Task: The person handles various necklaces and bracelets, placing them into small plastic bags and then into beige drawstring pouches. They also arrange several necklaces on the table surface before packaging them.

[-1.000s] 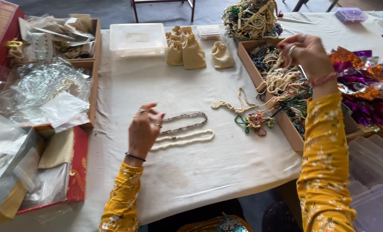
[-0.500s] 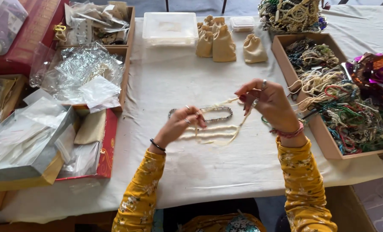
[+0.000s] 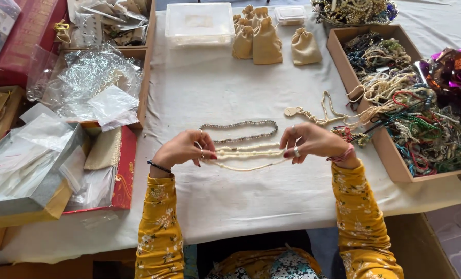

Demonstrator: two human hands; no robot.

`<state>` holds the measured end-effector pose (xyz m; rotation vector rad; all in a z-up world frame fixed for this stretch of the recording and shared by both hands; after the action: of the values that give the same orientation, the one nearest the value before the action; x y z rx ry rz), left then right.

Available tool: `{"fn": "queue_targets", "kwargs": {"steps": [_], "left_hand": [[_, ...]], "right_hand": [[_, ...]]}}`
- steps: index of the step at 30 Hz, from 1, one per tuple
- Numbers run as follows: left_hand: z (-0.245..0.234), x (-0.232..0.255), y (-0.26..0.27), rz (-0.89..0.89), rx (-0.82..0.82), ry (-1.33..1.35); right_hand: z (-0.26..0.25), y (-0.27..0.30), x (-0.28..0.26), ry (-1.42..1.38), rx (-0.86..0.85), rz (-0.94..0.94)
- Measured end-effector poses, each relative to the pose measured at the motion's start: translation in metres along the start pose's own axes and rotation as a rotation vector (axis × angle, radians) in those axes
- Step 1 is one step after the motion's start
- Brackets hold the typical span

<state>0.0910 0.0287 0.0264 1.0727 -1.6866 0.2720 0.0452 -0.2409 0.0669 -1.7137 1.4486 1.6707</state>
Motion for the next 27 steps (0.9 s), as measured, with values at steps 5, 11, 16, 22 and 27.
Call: {"fn": "queue_targets", "kwargs": {"steps": [5,11,16,22,27], "left_hand": [[0.017,-0.029,-0.008,-0.115,-0.070,-0.126],[0.010,-0.024,-0.001,-0.180,-0.010,-0.320],[0.006,-0.014,0.002,-0.188,0.007,-0.429],[-0.035,-0.019,0.000,-0.221,0.485,-0.560],[-0.026,0.006,-0.011,-0.013,0.463,-0.581]], "right_hand": [[0.009,-0.018,0.030,0.175,-0.007,0.134],[0.003,-0.026,0.042,0.294,0.011,0.096],[-0.001,-0.023,0.021,0.492,0.073,0.009],[-0.026,-0.046,0.017,0.533,0.466,-0.269],[-0.019,-0.037,-0.001,0.620,0.569,-0.429]]}}
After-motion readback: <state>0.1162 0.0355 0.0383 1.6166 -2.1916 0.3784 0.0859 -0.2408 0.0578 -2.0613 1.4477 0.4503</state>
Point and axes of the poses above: each hand's wrist, its own y-axis away from the middle knuckle, its own z-axis out of the palm, x = y × z, the point moved 10 cm from there along -y, towards the middle knuckle, and after that the axes turned 6 degrees about -y, right-handed, at the moved point
